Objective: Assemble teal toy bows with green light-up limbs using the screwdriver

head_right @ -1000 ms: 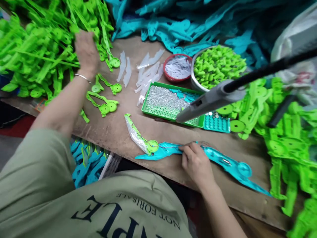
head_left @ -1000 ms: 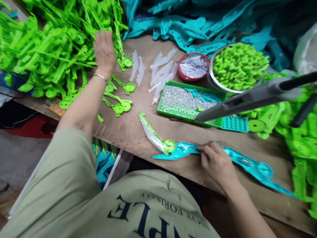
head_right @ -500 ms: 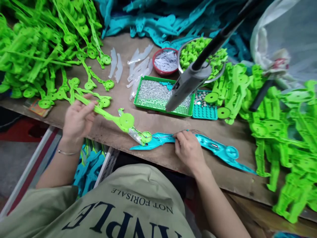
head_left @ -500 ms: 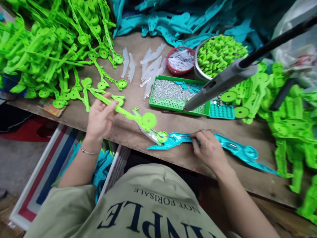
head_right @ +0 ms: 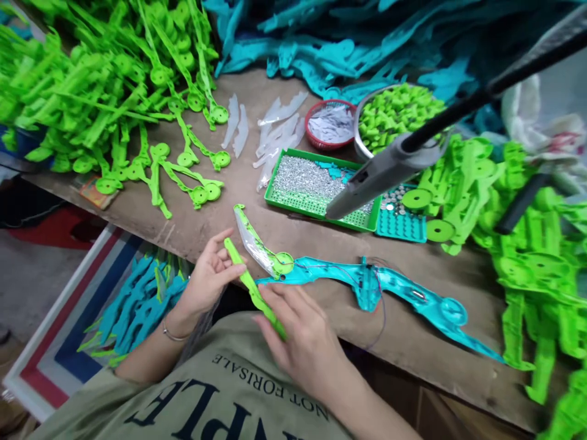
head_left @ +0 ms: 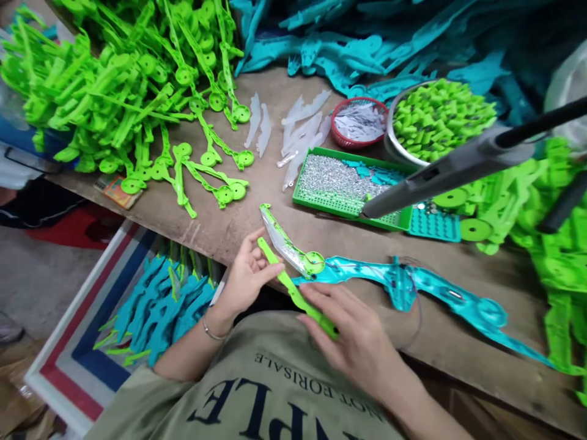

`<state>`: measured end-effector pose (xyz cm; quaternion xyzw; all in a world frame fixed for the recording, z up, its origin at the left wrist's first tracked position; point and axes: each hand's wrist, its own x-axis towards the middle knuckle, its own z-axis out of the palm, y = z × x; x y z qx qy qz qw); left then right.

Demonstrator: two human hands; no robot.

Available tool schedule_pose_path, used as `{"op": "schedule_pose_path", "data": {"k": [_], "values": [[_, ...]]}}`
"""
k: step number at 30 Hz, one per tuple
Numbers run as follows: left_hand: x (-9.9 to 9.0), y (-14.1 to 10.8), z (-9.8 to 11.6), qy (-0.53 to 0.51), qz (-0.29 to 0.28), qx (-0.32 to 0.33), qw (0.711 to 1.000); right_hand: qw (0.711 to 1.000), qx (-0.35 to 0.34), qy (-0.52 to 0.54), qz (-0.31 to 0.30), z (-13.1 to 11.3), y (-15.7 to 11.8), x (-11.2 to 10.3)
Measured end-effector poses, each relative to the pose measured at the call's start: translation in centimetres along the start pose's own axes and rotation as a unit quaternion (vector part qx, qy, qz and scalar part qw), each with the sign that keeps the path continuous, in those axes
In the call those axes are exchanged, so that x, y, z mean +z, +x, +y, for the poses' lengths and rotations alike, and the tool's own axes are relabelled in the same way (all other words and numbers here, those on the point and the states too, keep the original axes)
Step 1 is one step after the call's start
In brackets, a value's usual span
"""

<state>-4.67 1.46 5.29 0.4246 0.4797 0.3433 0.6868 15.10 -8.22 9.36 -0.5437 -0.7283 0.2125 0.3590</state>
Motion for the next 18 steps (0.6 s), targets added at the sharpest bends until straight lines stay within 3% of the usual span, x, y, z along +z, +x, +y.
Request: {"op": "schedule_pose_path", "data": {"k": [4,9,11,13,15,18], "values": [[0.8,0.5,0.0,-0.038,0.009,0.0,0.999,0.998,-0.017,-0.061,-0.007,-0.2,0.0,2.4],[-0.1,1.9,0.1,-0.015,-0.018,0.008,1.0,0.99,-0.044,-0.133,-0.01,1.3,0.6,2.1],[-1.0,2.9,0.2,0.04,-0.008,0.028,0.999,0.992,-0.045,-0.12,0.002,2.3,1.3,1.2],[-2.1,4.1,0.4,0.117,0.037,0.061,0.991,0.992,-0.022,-0.125,0.026,3.4,2.0,0.3],[-3.1,5.4,0.5,0.188,0.084,0.09,0.974,0.99,0.013,-0.132,0.043,4.5,2.6,-0.3],[-3.8,7.3,0.7,0.298,0.088,0.134,0.941,0.993,0.044,-0.104,0.038,5.6,3.4,-0.3]]}}
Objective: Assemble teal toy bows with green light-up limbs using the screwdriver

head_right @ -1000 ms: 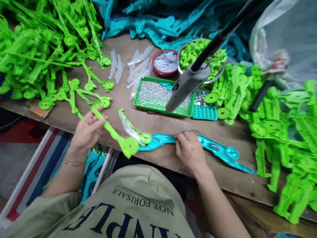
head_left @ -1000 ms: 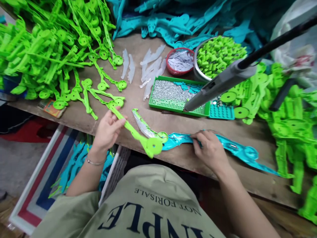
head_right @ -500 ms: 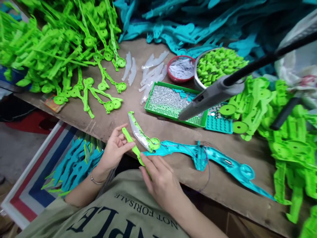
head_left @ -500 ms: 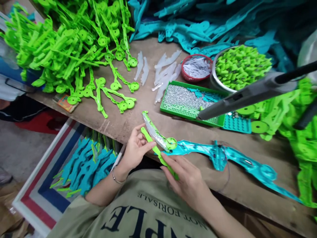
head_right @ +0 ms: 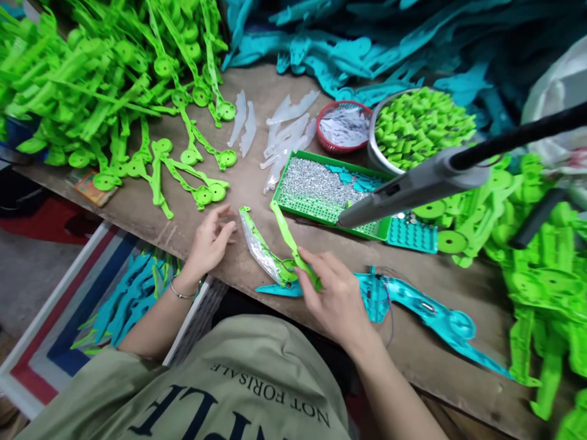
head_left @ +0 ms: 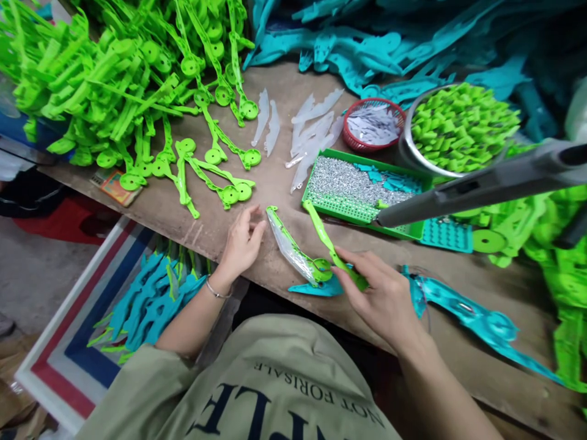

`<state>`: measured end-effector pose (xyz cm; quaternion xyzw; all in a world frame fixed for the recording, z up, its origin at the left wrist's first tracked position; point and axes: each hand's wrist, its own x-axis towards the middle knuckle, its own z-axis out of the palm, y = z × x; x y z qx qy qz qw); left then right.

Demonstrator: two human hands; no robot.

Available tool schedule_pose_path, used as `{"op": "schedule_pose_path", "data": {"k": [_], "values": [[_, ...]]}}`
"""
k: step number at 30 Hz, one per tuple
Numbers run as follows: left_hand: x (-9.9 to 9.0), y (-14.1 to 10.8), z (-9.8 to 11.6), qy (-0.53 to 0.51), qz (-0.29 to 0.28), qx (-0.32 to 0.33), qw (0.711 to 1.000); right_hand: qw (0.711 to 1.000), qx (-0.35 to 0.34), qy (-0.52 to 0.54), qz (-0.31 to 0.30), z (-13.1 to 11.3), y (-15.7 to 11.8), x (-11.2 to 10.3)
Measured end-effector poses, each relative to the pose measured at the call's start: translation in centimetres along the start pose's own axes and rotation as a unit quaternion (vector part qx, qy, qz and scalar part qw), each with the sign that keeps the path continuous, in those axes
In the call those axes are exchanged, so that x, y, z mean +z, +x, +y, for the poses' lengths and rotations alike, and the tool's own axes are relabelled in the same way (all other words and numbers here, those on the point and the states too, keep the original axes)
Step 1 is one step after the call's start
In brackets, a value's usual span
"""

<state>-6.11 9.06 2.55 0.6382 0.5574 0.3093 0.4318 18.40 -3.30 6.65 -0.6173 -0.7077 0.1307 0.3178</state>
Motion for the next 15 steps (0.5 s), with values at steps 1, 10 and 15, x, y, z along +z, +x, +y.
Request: {"op": "schedule_pose_path", "data": {"k": [1,10,15], "values": [[0.1,0.5,-0.1,0.04,-0.006,0.026,0.999,1.0,0.006,0.012,-0.006,0.2,0.1,0.3],[1.2,2.4,0.2,0.187,-0.017,0.12,0.975,0.999,0.012,-0.012,0.048,1.2,-1.4,4.6],[1.4,3.3,-0.5,-0.028,-0.002,0.033,0.999,0.993,-0.031,-0.068,0.092,1.1,-2.2,5.6]]}}
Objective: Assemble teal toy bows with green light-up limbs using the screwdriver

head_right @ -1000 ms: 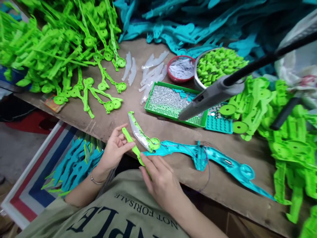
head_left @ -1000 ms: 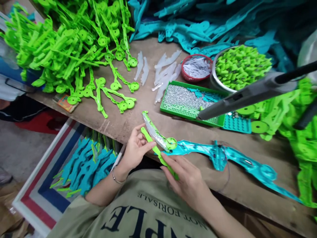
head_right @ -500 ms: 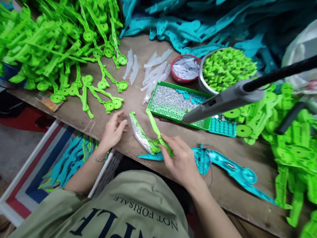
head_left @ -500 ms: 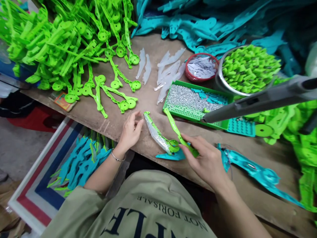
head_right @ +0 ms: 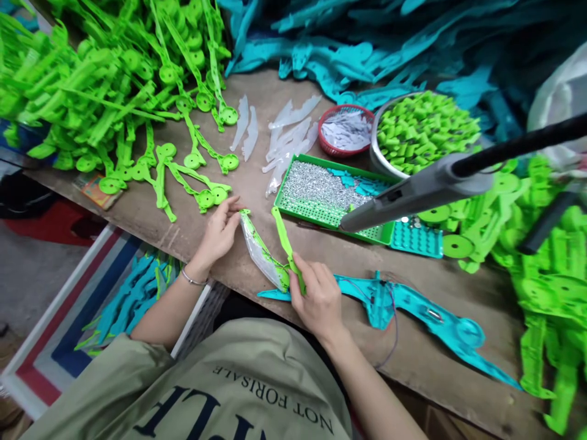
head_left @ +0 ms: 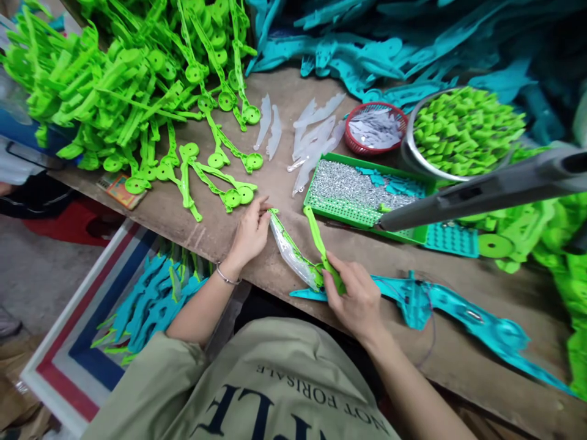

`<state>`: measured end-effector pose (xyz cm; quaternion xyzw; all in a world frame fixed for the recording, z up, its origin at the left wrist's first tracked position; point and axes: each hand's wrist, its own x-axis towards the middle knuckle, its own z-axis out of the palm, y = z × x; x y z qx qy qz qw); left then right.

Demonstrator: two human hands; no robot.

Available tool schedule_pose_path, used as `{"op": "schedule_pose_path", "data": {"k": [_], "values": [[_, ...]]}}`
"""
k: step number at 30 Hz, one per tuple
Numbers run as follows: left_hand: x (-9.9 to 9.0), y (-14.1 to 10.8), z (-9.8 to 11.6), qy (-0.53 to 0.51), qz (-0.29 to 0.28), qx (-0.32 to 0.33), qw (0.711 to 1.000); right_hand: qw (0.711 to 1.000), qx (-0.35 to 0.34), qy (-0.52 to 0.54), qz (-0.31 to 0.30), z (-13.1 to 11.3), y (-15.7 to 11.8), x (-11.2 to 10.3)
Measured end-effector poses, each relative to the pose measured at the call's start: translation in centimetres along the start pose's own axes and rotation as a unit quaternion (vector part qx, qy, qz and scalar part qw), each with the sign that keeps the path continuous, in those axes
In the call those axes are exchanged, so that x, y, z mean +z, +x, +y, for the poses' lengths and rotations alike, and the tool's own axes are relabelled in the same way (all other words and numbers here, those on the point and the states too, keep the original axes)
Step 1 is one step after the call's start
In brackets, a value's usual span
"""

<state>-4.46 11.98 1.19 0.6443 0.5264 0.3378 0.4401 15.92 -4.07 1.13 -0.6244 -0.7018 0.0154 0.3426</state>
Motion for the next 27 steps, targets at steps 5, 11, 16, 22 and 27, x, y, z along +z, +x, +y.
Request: {"op": "schedule_pose_path", "data": {"k": [5,11,16,22,27], "values": [[0.5,0.8,0.1,-0.309,-0.004,-0.185,0.933,1.0,0.005,0.006,-0.023,-0.1,0.6,-0.7],[0.7,0.9,0.6,-0.371,0.0,-0.243,0.896,0.996,-0.006,0.031,-0.084,-2.6,3.0,-0.5],[0.9,0.9,0.5,-0.382,0.005,-0.249,0.89,0.991,-0.004,0.016,-0.13,-3.4,3.8,0.9],[1.1,0.9,0.3,-0.38,0.007,-0.241,0.893,0.987,0.017,0.02,-0.155,-3.4,4.1,1.1],[1.2,0.9,0.0,-0.372,-0.001,-0.226,0.9,0.987,0.017,-0.004,-0.157,-3.8,3.9,1.3]]}}
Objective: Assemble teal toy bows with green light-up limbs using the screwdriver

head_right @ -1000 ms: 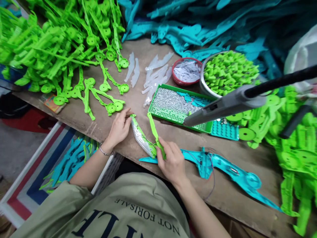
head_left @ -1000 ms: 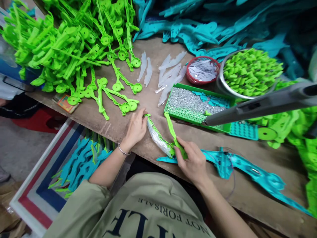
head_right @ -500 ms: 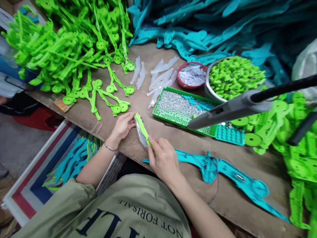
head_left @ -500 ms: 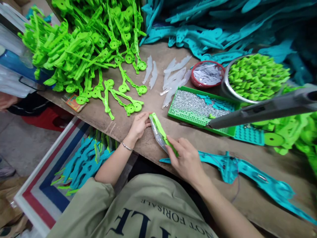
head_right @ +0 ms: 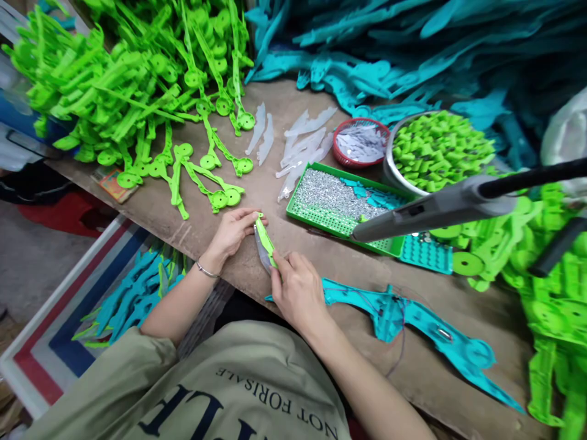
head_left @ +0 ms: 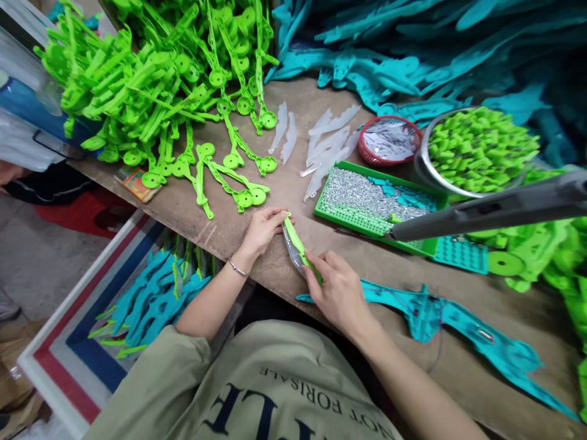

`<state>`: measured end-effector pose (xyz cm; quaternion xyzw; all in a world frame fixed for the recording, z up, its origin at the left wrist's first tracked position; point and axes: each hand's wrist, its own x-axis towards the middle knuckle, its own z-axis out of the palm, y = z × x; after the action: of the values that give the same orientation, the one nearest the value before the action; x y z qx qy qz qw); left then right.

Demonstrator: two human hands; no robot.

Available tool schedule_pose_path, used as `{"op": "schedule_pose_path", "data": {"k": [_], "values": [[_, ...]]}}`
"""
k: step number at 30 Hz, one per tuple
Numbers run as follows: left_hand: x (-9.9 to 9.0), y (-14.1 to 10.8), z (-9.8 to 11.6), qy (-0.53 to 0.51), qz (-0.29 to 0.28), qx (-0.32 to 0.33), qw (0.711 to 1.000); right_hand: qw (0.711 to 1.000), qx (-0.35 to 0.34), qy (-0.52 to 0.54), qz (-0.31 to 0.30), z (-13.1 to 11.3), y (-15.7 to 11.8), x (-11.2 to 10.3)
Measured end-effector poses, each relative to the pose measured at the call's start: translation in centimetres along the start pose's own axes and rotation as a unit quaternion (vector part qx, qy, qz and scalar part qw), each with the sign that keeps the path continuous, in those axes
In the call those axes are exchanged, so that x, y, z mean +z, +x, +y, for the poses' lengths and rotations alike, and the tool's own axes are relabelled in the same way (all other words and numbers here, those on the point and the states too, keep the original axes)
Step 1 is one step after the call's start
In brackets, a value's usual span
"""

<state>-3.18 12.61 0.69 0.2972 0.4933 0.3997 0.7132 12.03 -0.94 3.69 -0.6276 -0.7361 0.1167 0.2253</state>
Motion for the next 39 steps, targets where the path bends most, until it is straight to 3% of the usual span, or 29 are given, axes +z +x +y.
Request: {"op": "schedule_pose_path", "data": {"k": [4,10,13,21,27,30,33,37,39], "values": [[0.0,0.1,-0.1,-0.001,0.002,0.001,1.0,1.0,0.012,0.01,-0.025,0.4,0.1,-0.4],[0.1,0.2,-0.1,0.001,0.007,0.006,1.0,0.981,0.06,0.147,-0.108,2.2,1.3,-2.5],[0.1,0.2,-0.1,0.003,0.012,0.008,1.0,0.978,0.065,0.149,-0.13,2.2,1.8,-2.5],[0.2,0.0,0.1,0.005,0.018,0.002,1.0,0.995,0.044,0.029,-0.087,0.7,1.8,-0.7],[0.3,-0.1,0.2,0.002,0.025,0.005,1.0,0.993,0.042,0.038,-0.107,1.0,1.8,-1.2],[0.4,-0.1,0.2,0.001,0.028,0.003,1.0,0.985,0.073,0.105,-0.116,1.6,2.8,-1.6],[0.5,-0.1,0.3,0.001,0.032,0.006,0.999,0.937,0.146,0.261,-0.179,2.8,4.6,-1.4],[0.5,-0.2,0.1,0.004,0.034,0.018,0.999,0.797,0.195,0.468,-0.328,4.5,6.5,-0.7],[0.5,-0.2,0.0,0.006,0.034,0.021,0.999,0.746,0.221,0.519,-0.353,5.0,6.7,-0.4]]}}
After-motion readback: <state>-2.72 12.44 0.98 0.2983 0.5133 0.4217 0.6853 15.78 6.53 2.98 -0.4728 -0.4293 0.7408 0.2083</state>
